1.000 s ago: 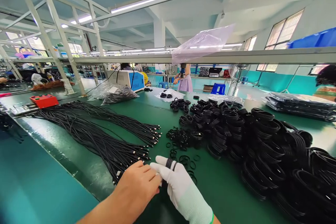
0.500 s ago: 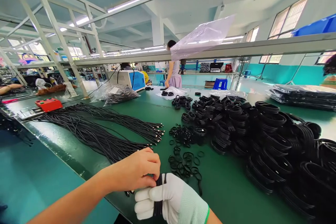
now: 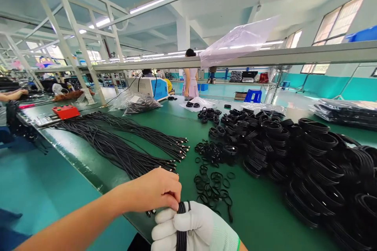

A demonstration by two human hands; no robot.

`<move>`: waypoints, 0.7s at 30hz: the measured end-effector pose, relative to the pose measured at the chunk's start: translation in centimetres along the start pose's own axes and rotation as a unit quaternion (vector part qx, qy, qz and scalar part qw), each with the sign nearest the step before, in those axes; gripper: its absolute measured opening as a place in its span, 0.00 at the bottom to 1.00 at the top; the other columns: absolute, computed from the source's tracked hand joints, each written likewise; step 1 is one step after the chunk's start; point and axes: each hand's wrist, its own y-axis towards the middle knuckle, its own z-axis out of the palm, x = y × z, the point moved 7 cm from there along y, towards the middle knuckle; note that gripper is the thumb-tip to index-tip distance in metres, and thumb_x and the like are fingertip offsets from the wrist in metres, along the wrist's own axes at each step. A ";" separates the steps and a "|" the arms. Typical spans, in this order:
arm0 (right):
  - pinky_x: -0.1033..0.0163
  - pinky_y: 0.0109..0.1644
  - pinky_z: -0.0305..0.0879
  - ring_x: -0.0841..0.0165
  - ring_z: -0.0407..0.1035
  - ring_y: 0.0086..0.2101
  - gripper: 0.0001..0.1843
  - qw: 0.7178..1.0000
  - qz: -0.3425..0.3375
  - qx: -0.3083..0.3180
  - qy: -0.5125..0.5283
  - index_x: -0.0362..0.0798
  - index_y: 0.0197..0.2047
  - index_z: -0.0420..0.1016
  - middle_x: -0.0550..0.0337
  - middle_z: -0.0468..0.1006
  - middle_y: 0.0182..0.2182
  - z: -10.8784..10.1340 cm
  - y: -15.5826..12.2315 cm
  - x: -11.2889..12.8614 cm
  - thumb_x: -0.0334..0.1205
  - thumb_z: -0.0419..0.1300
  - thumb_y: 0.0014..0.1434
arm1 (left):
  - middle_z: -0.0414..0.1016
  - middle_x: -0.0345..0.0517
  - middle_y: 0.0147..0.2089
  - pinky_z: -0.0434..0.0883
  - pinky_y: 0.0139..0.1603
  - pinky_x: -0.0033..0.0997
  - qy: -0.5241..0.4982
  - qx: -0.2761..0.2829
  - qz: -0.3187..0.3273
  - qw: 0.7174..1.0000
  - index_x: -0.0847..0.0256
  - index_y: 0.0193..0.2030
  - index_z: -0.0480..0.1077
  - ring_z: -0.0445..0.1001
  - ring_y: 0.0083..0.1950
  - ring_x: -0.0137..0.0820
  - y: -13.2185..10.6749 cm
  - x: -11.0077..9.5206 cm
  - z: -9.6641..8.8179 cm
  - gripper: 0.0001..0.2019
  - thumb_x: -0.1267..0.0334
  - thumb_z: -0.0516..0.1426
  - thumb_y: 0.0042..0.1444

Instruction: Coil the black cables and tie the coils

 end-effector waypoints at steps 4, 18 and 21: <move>0.50 0.44 0.63 0.65 0.68 0.27 0.16 1.000 0.002 0.003 -0.021 0.44 0.27 0.71 0.62 0.71 0.20 0.1 -0.1 0.1 0.42 0.71 0.38 | 0.67 0.32 0.23 0.60 0.25 0.20 -0.286 0.004 -0.112 0.952 0.61 0.31 0.73 0.65 0.25 0.24 -0.4 2.3 1.7 0.02 0.67 0.60 0.48; 0.53 0.45 0.69 0.65 0.69 0.42 0.17 0.987 0.046 -0.014 -0.151 0.45 0.51 0.67 0.54 0.71 0.47 -2.5 -0.4 0.1 0.44 0.55 0.61 | 0.65 0.37 0.33 0.63 0.34 0.22 -0.409 -0.169 -0.050 0.895 0.62 0.40 0.69 0.64 0.33 0.25 -2.0 2.7 5.6 0.14 0.77 0.53 0.45; 0.53 0.46 0.68 0.63 0.69 0.45 0.18 0.980 0.088 0.000 -0.179 0.47 0.52 0.66 0.54 0.70 0.49 -2.8 -0.6 0.5 0.43 0.57 0.60 | 0.67 0.37 0.33 0.62 0.31 0.21 -0.363 -0.203 -0.055 0.908 0.60 0.39 0.71 0.66 0.32 0.24 -2.4 2.6 5.7 0.15 0.76 0.56 0.43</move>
